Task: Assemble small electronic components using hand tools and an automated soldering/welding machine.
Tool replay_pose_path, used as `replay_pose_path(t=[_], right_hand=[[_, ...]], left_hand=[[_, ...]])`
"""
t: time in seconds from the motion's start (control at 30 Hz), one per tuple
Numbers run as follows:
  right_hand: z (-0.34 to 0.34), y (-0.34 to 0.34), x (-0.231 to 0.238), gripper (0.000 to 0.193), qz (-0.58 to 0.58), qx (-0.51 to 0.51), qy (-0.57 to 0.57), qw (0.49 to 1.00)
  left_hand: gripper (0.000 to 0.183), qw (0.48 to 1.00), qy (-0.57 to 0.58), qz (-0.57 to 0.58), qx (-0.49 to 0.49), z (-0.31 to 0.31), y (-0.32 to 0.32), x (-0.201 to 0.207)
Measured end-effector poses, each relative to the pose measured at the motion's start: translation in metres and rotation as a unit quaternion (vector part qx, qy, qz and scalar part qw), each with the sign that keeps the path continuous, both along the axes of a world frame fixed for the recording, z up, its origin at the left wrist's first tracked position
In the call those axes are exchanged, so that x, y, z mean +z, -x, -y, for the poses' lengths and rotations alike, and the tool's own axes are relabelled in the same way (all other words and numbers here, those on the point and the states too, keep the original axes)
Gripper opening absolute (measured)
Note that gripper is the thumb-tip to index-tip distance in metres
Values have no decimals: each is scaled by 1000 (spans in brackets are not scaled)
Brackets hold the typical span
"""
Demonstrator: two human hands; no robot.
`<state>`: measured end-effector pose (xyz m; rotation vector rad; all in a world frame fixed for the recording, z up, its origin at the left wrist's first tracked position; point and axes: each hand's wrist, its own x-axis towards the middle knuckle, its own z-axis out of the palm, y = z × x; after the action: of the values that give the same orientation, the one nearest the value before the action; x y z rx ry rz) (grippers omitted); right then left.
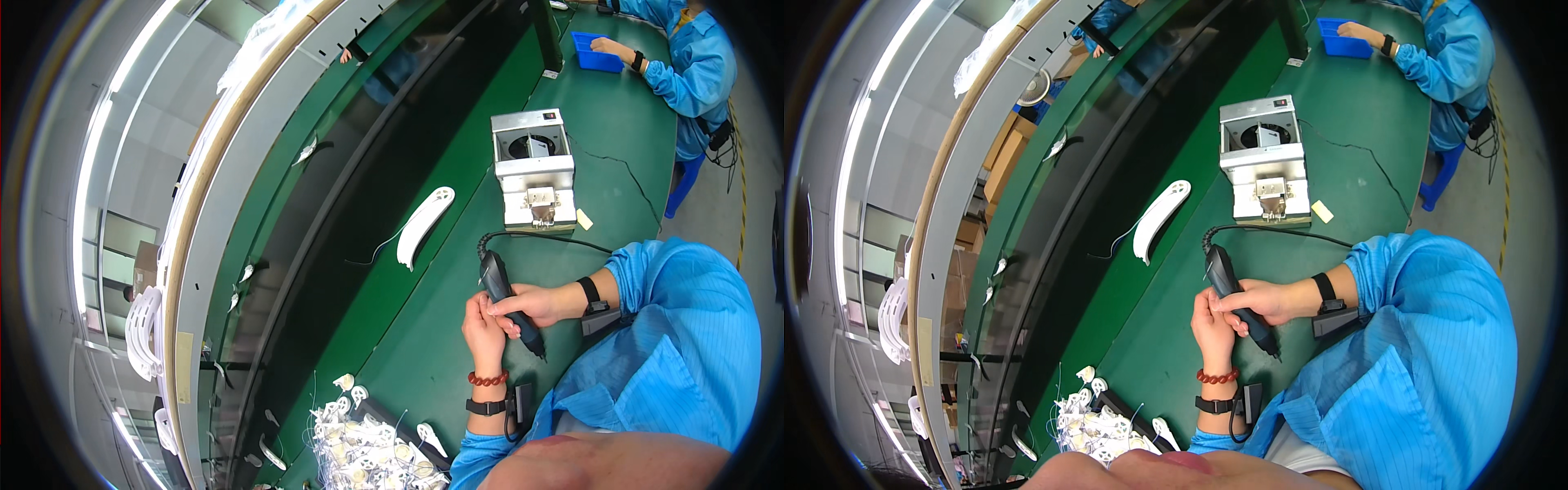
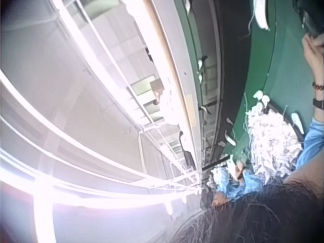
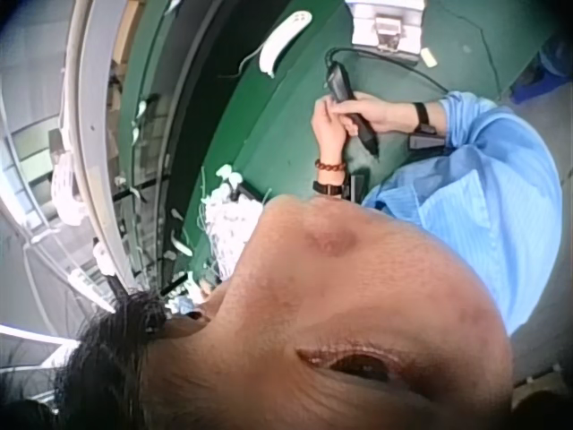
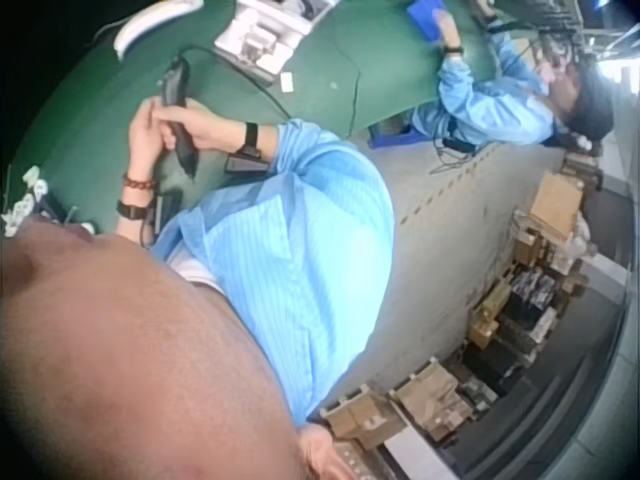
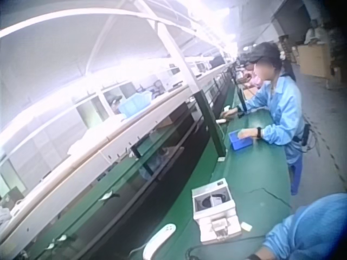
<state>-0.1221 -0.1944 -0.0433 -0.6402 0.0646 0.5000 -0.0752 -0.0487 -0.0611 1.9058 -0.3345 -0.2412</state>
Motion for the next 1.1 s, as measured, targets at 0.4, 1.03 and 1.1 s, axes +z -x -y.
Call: replay_pose_path(t=[0.4,1.03,1.1], right_hand=[[1,-2,-3,21,18,3,5,1000],[2,1,7,26,-13,-11,0,1000],[2,0,7,26,-10,-10,6,1000]], left_hand=[[22,997,-1,-81,16,-2,-3,-4],[26,999,26,-44,7,5,2,5],[26,1000,9,-11,10,3,0,-3]])
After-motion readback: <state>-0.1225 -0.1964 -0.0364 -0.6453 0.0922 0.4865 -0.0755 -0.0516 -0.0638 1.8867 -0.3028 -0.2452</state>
